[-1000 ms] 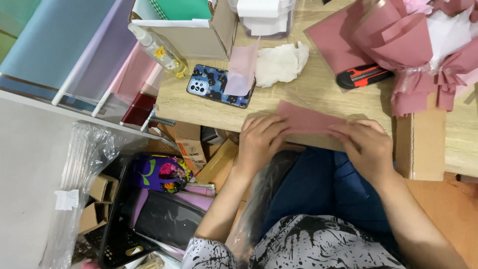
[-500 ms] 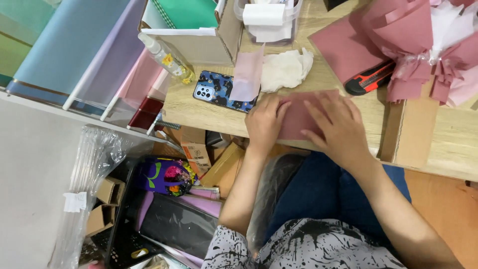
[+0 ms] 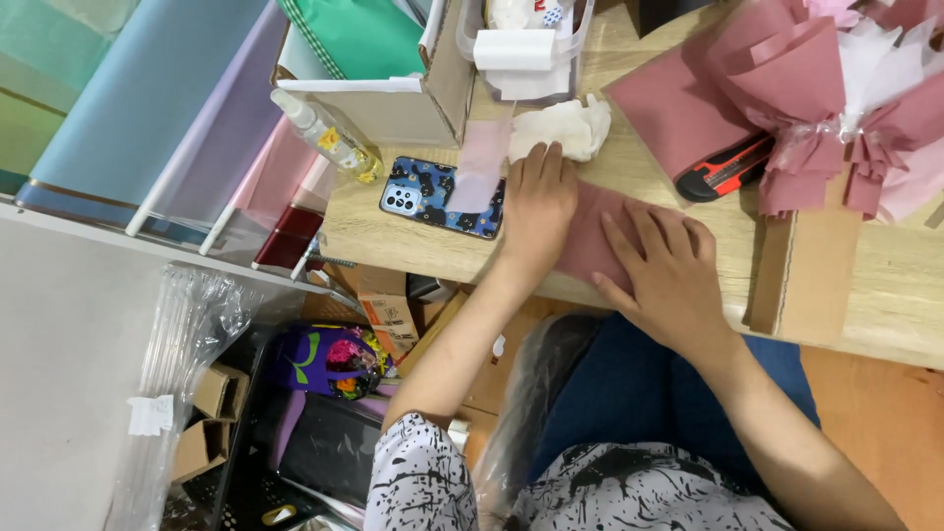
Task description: The person wraps a small bouquet of artificial flowers with pink paper, ties a ribbon around the base, and trims the excess with scissors. They then fold a sheet of pink paper on the table.
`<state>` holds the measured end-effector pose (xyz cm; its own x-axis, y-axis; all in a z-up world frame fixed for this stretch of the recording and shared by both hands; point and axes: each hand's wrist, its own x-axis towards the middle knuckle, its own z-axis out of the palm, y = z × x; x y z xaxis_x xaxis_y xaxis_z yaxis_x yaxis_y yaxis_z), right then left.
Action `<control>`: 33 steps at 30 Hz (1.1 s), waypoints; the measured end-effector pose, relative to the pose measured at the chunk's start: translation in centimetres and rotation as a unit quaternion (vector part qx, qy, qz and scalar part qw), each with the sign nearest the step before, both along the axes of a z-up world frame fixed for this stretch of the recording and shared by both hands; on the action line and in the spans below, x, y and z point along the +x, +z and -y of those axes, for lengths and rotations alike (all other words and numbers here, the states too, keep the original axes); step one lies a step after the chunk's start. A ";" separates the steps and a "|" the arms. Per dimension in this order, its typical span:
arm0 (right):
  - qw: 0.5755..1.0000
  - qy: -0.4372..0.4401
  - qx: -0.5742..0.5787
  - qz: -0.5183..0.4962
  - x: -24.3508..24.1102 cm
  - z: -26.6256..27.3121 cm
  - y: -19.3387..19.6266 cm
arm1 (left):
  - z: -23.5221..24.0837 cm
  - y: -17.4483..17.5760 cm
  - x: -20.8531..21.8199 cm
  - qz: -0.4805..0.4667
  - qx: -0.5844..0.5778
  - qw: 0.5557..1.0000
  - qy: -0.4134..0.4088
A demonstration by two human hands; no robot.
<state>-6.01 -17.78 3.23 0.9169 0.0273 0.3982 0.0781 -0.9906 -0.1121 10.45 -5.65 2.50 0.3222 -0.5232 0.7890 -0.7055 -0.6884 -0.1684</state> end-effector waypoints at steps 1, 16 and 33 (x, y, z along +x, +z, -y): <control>0.999 -0.022 -0.023 0.042 0.1 -0.1 -0.3 | 0.3 -0.2 0.8 0.010 -0.003 1.000 0.006; 0.992 -0.103 -0.032 0.064 3.5 -2.6 -0.2 | -1.4 -0.8 2.0 -0.219 0.063 0.966 -0.124; 0.989 0.037 0.139 0.036 -7.8 0.6 3.3 | -12.3 4.5 -2.0 -0.203 -0.089 0.971 0.089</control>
